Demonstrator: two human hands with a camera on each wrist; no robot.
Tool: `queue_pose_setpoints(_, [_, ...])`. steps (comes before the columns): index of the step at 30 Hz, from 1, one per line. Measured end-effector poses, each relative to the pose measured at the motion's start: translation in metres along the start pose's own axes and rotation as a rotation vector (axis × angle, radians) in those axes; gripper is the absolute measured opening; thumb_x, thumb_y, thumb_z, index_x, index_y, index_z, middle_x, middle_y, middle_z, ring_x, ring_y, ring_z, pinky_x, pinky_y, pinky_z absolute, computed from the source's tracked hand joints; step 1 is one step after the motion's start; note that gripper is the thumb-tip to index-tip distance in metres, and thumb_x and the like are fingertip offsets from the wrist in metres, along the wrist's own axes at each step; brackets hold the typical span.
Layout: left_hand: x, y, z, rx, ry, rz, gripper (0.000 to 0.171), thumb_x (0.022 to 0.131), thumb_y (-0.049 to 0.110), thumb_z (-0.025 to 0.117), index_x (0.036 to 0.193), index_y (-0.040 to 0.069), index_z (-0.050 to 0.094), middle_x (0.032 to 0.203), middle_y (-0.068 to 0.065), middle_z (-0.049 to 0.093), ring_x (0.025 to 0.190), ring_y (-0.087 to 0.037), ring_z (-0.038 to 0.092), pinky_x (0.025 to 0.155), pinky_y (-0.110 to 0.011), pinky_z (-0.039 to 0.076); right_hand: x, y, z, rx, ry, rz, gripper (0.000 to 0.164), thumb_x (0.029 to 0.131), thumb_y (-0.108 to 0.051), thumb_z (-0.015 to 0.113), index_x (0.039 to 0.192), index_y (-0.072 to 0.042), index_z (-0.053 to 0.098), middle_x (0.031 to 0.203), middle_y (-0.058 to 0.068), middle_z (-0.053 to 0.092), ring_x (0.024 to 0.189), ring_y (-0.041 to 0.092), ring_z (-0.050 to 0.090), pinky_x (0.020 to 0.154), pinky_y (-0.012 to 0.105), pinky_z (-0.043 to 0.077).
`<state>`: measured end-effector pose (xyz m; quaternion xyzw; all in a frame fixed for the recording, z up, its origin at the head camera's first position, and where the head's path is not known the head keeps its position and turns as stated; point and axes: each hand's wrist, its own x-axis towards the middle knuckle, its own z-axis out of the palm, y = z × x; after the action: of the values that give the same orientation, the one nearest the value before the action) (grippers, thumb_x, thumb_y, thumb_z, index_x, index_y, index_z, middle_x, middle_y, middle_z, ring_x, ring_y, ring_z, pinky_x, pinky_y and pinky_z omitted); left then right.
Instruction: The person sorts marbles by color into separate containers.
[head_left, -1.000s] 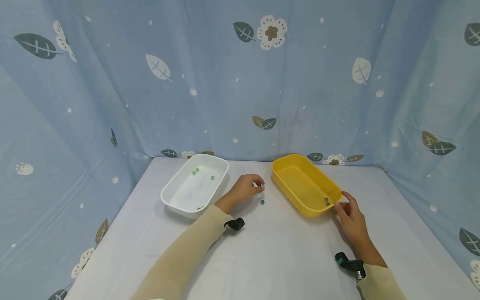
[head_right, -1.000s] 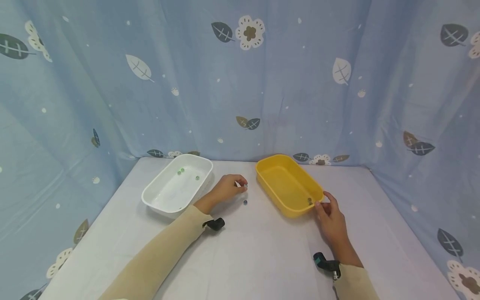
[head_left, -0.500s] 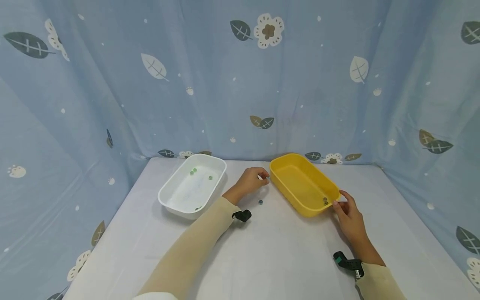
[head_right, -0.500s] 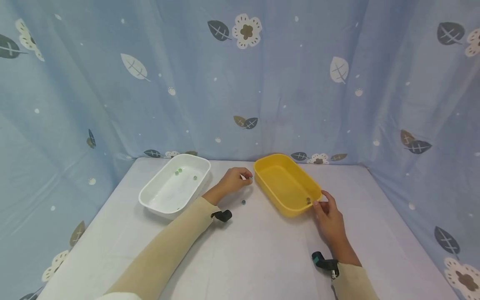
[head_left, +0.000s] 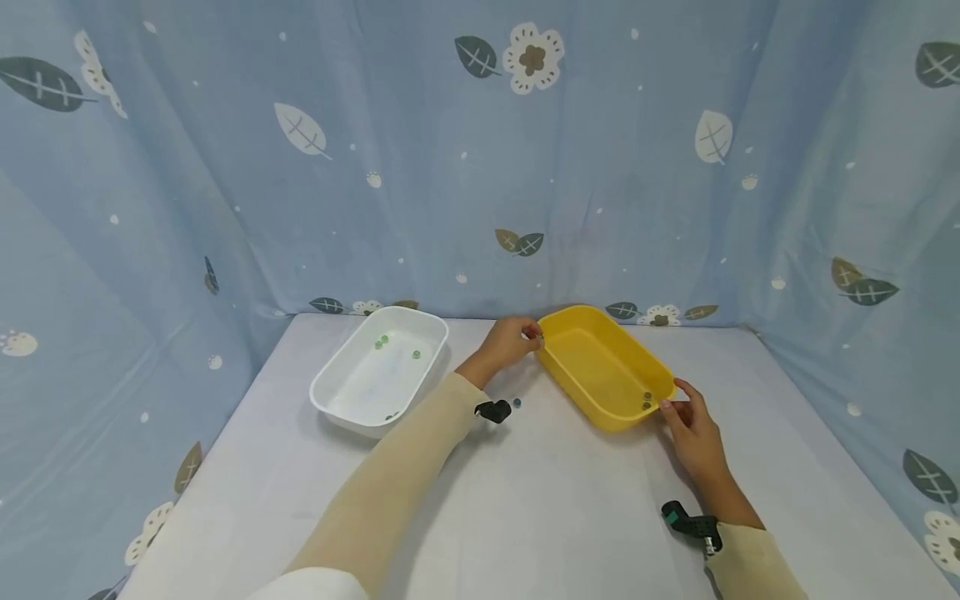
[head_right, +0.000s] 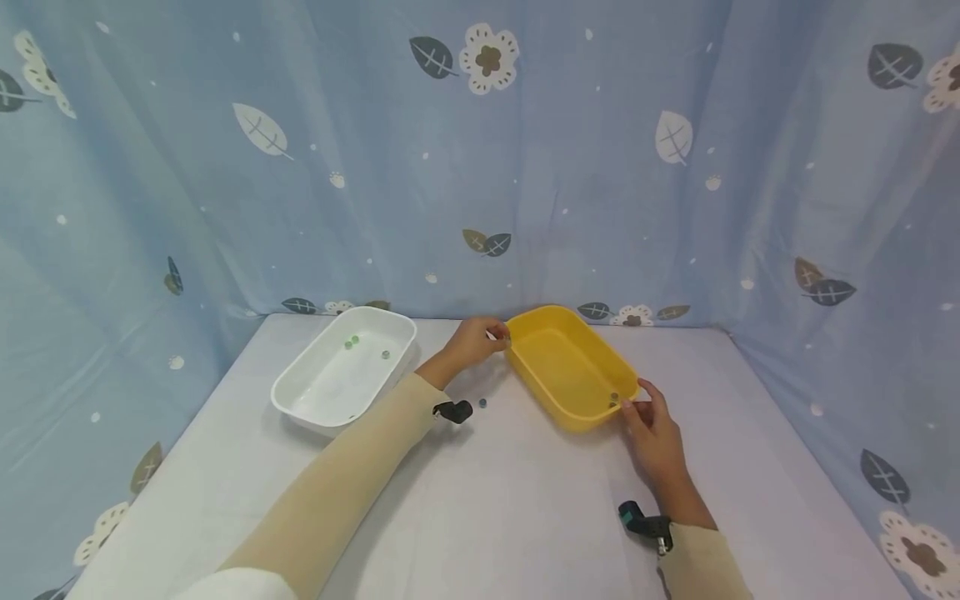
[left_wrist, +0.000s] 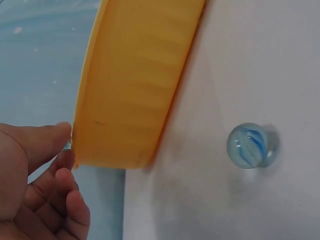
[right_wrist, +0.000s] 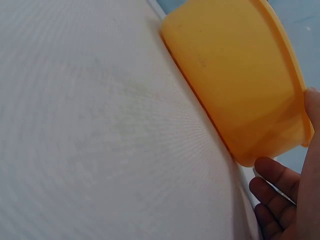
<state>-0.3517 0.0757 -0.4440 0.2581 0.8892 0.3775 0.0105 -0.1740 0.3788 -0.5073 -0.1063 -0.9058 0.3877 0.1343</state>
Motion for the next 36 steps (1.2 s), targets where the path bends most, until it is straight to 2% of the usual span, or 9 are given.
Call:
queue_pose_setpoints(7, [0.006,0.003,0.001,0.004,0.006,-0.015,0.018,0.09,0.025,0.072,0.103,0.012,0.071,0.092,0.003,0.063,0.086,-0.013,0.056,0.075,-0.026,0.045,0.0,0.002,0.001,-0.002,0.003,-0.009,0.063,0.103,-0.046,0.042,0.154,-0.017,0.021,0.119,0.023,0.055,0.102,0.036,0.052,0.092,0.058,0.041])
queue_pose_setpoints(18, [0.003,-0.003,0.003,-0.002,0.027,0.008,0.015,0.09,0.026,0.072,0.097,0.013,0.072,0.089,0.006,0.064,0.084,-0.012,0.056,0.076,-0.025,0.046,0.0,0.0,-0.001,-0.004,0.002,-0.015,0.063,0.103,-0.046,0.042,0.154,-0.016,0.022,0.119,0.024,0.055,0.101,0.037,0.052,0.091,0.058,0.042])
queue_pose_setpoints(22, [-0.004,-0.005,0.004,0.009,0.012,0.008,0.014,0.091,0.026,0.07,0.1,0.015,0.072,0.091,0.007,0.064,0.085,-0.011,0.056,0.076,-0.025,0.046,0.0,0.001,0.0,-0.01,0.001,-0.023,0.063,0.103,-0.046,0.042,0.154,-0.015,0.022,0.118,0.024,0.055,0.101,0.036,0.053,0.091,0.058,0.042])
queue_pose_setpoints(28, [-0.018,-0.006,0.0,-0.004,-0.02,-0.027,0.013,0.092,0.027,0.069,0.102,0.018,0.071,0.092,0.009,0.062,0.082,-0.013,0.054,0.069,-0.024,0.048,0.0,-0.002,-0.002,-0.006,0.002,-0.03,0.064,0.103,-0.046,0.042,0.154,-0.014,0.021,0.119,0.025,0.055,0.101,0.037,0.052,0.092,0.059,0.042])
queue_pose_setpoints(36, [-0.042,-0.011,0.002,0.0,-0.041,-0.019,0.01,0.091,0.026,0.07,0.099,0.019,0.071,0.09,0.01,0.062,0.077,-0.012,0.054,0.066,-0.024,0.047,-0.002,-0.005,-0.002,-0.001,-0.013,0.004,0.066,0.103,-0.047,0.041,0.155,-0.014,0.019,0.119,0.025,0.054,0.102,0.037,0.051,0.095,0.06,0.039])
